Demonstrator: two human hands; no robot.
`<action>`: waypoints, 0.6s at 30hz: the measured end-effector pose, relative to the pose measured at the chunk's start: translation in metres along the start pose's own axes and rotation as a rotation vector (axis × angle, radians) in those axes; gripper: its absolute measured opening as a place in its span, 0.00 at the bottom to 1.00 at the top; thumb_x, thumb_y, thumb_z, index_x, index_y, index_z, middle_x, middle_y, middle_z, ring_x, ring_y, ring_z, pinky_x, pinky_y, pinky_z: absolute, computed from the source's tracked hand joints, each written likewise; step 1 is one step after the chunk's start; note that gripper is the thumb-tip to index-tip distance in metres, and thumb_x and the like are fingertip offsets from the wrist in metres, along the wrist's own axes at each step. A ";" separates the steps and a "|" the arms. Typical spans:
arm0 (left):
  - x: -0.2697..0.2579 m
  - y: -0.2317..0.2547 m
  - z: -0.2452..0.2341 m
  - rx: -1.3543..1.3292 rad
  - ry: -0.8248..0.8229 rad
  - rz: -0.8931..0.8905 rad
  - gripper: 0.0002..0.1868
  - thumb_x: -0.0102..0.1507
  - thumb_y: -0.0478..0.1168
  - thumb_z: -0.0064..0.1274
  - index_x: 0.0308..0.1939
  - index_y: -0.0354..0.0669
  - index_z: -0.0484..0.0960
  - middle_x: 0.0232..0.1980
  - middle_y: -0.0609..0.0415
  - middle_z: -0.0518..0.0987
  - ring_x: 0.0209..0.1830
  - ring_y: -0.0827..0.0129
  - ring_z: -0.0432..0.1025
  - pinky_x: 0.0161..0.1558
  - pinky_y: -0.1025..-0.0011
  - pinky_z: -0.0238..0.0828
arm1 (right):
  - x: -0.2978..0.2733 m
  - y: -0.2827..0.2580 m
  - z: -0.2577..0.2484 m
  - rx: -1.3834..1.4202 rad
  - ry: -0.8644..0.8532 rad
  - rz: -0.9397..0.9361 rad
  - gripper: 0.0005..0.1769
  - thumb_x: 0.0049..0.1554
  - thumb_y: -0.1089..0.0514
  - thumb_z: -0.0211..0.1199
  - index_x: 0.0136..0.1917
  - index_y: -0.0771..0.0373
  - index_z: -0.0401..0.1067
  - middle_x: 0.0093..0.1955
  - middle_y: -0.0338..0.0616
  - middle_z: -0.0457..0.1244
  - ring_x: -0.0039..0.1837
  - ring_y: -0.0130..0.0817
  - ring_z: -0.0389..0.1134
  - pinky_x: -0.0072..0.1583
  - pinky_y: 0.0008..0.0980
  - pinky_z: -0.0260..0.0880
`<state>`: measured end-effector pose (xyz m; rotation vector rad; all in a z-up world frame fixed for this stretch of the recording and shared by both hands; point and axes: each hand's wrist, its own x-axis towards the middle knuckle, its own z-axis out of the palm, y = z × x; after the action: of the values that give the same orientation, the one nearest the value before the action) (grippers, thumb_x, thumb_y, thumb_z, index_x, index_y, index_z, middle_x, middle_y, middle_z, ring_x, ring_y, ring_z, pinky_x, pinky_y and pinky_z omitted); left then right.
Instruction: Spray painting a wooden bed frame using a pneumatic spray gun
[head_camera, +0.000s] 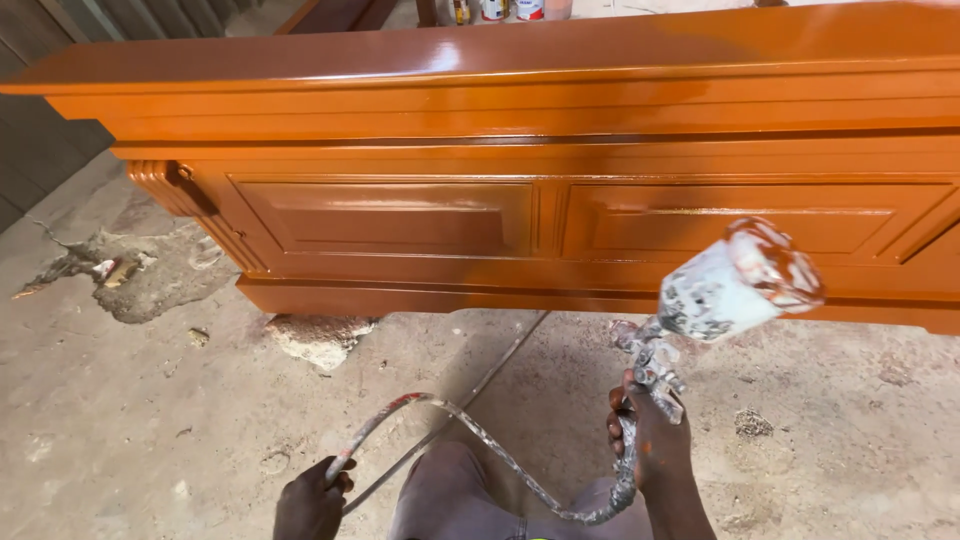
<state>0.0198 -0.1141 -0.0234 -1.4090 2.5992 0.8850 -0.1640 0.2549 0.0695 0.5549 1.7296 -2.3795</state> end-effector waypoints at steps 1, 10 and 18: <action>0.000 0.001 0.005 -0.002 -0.004 0.003 0.17 0.60 0.42 0.50 0.45 0.68 0.92 0.36 0.66 0.92 0.37 0.73 0.84 0.40 0.70 0.76 | -0.004 0.000 0.005 -0.001 0.004 -0.003 0.15 0.66 0.52 0.61 0.40 0.61 0.65 0.34 0.47 0.61 0.26 0.35 0.54 0.26 0.32 0.46; 0.024 -0.007 0.049 -0.082 -0.014 0.037 0.15 0.58 0.46 0.52 0.42 0.74 0.91 0.34 0.70 0.90 0.39 0.73 0.84 0.44 0.71 0.77 | -0.023 0.029 0.039 -0.209 0.075 -0.280 0.06 0.61 0.56 0.68 0.46 0.59 0.73 0.32 0.41 0.63 0.32 0.30 0.61 0.34 0.31 0.61; 0.011 0.017 0.065 -0.279 -0.181 0.117 0.19 0.55 0.39 0.51 0.40 0.70 0.93 0.29 0.71 0.89 0.33 0.80 0.83 0.44 0.79 0.74 | -0.060 0.061 0.113 -1.090 0.119 -1.079 0.27 0.50 0.51 0.64 0.61 0.55 0.62 0.56 0.46 0.63 0.50 0.52 0.72 0.36 0.53 0.69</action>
<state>-0.0136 -0.0820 -0.0735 -1.1712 2.5181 1.3683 -0.1122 0.1227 0.0680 -0.5466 3.4535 -1.1978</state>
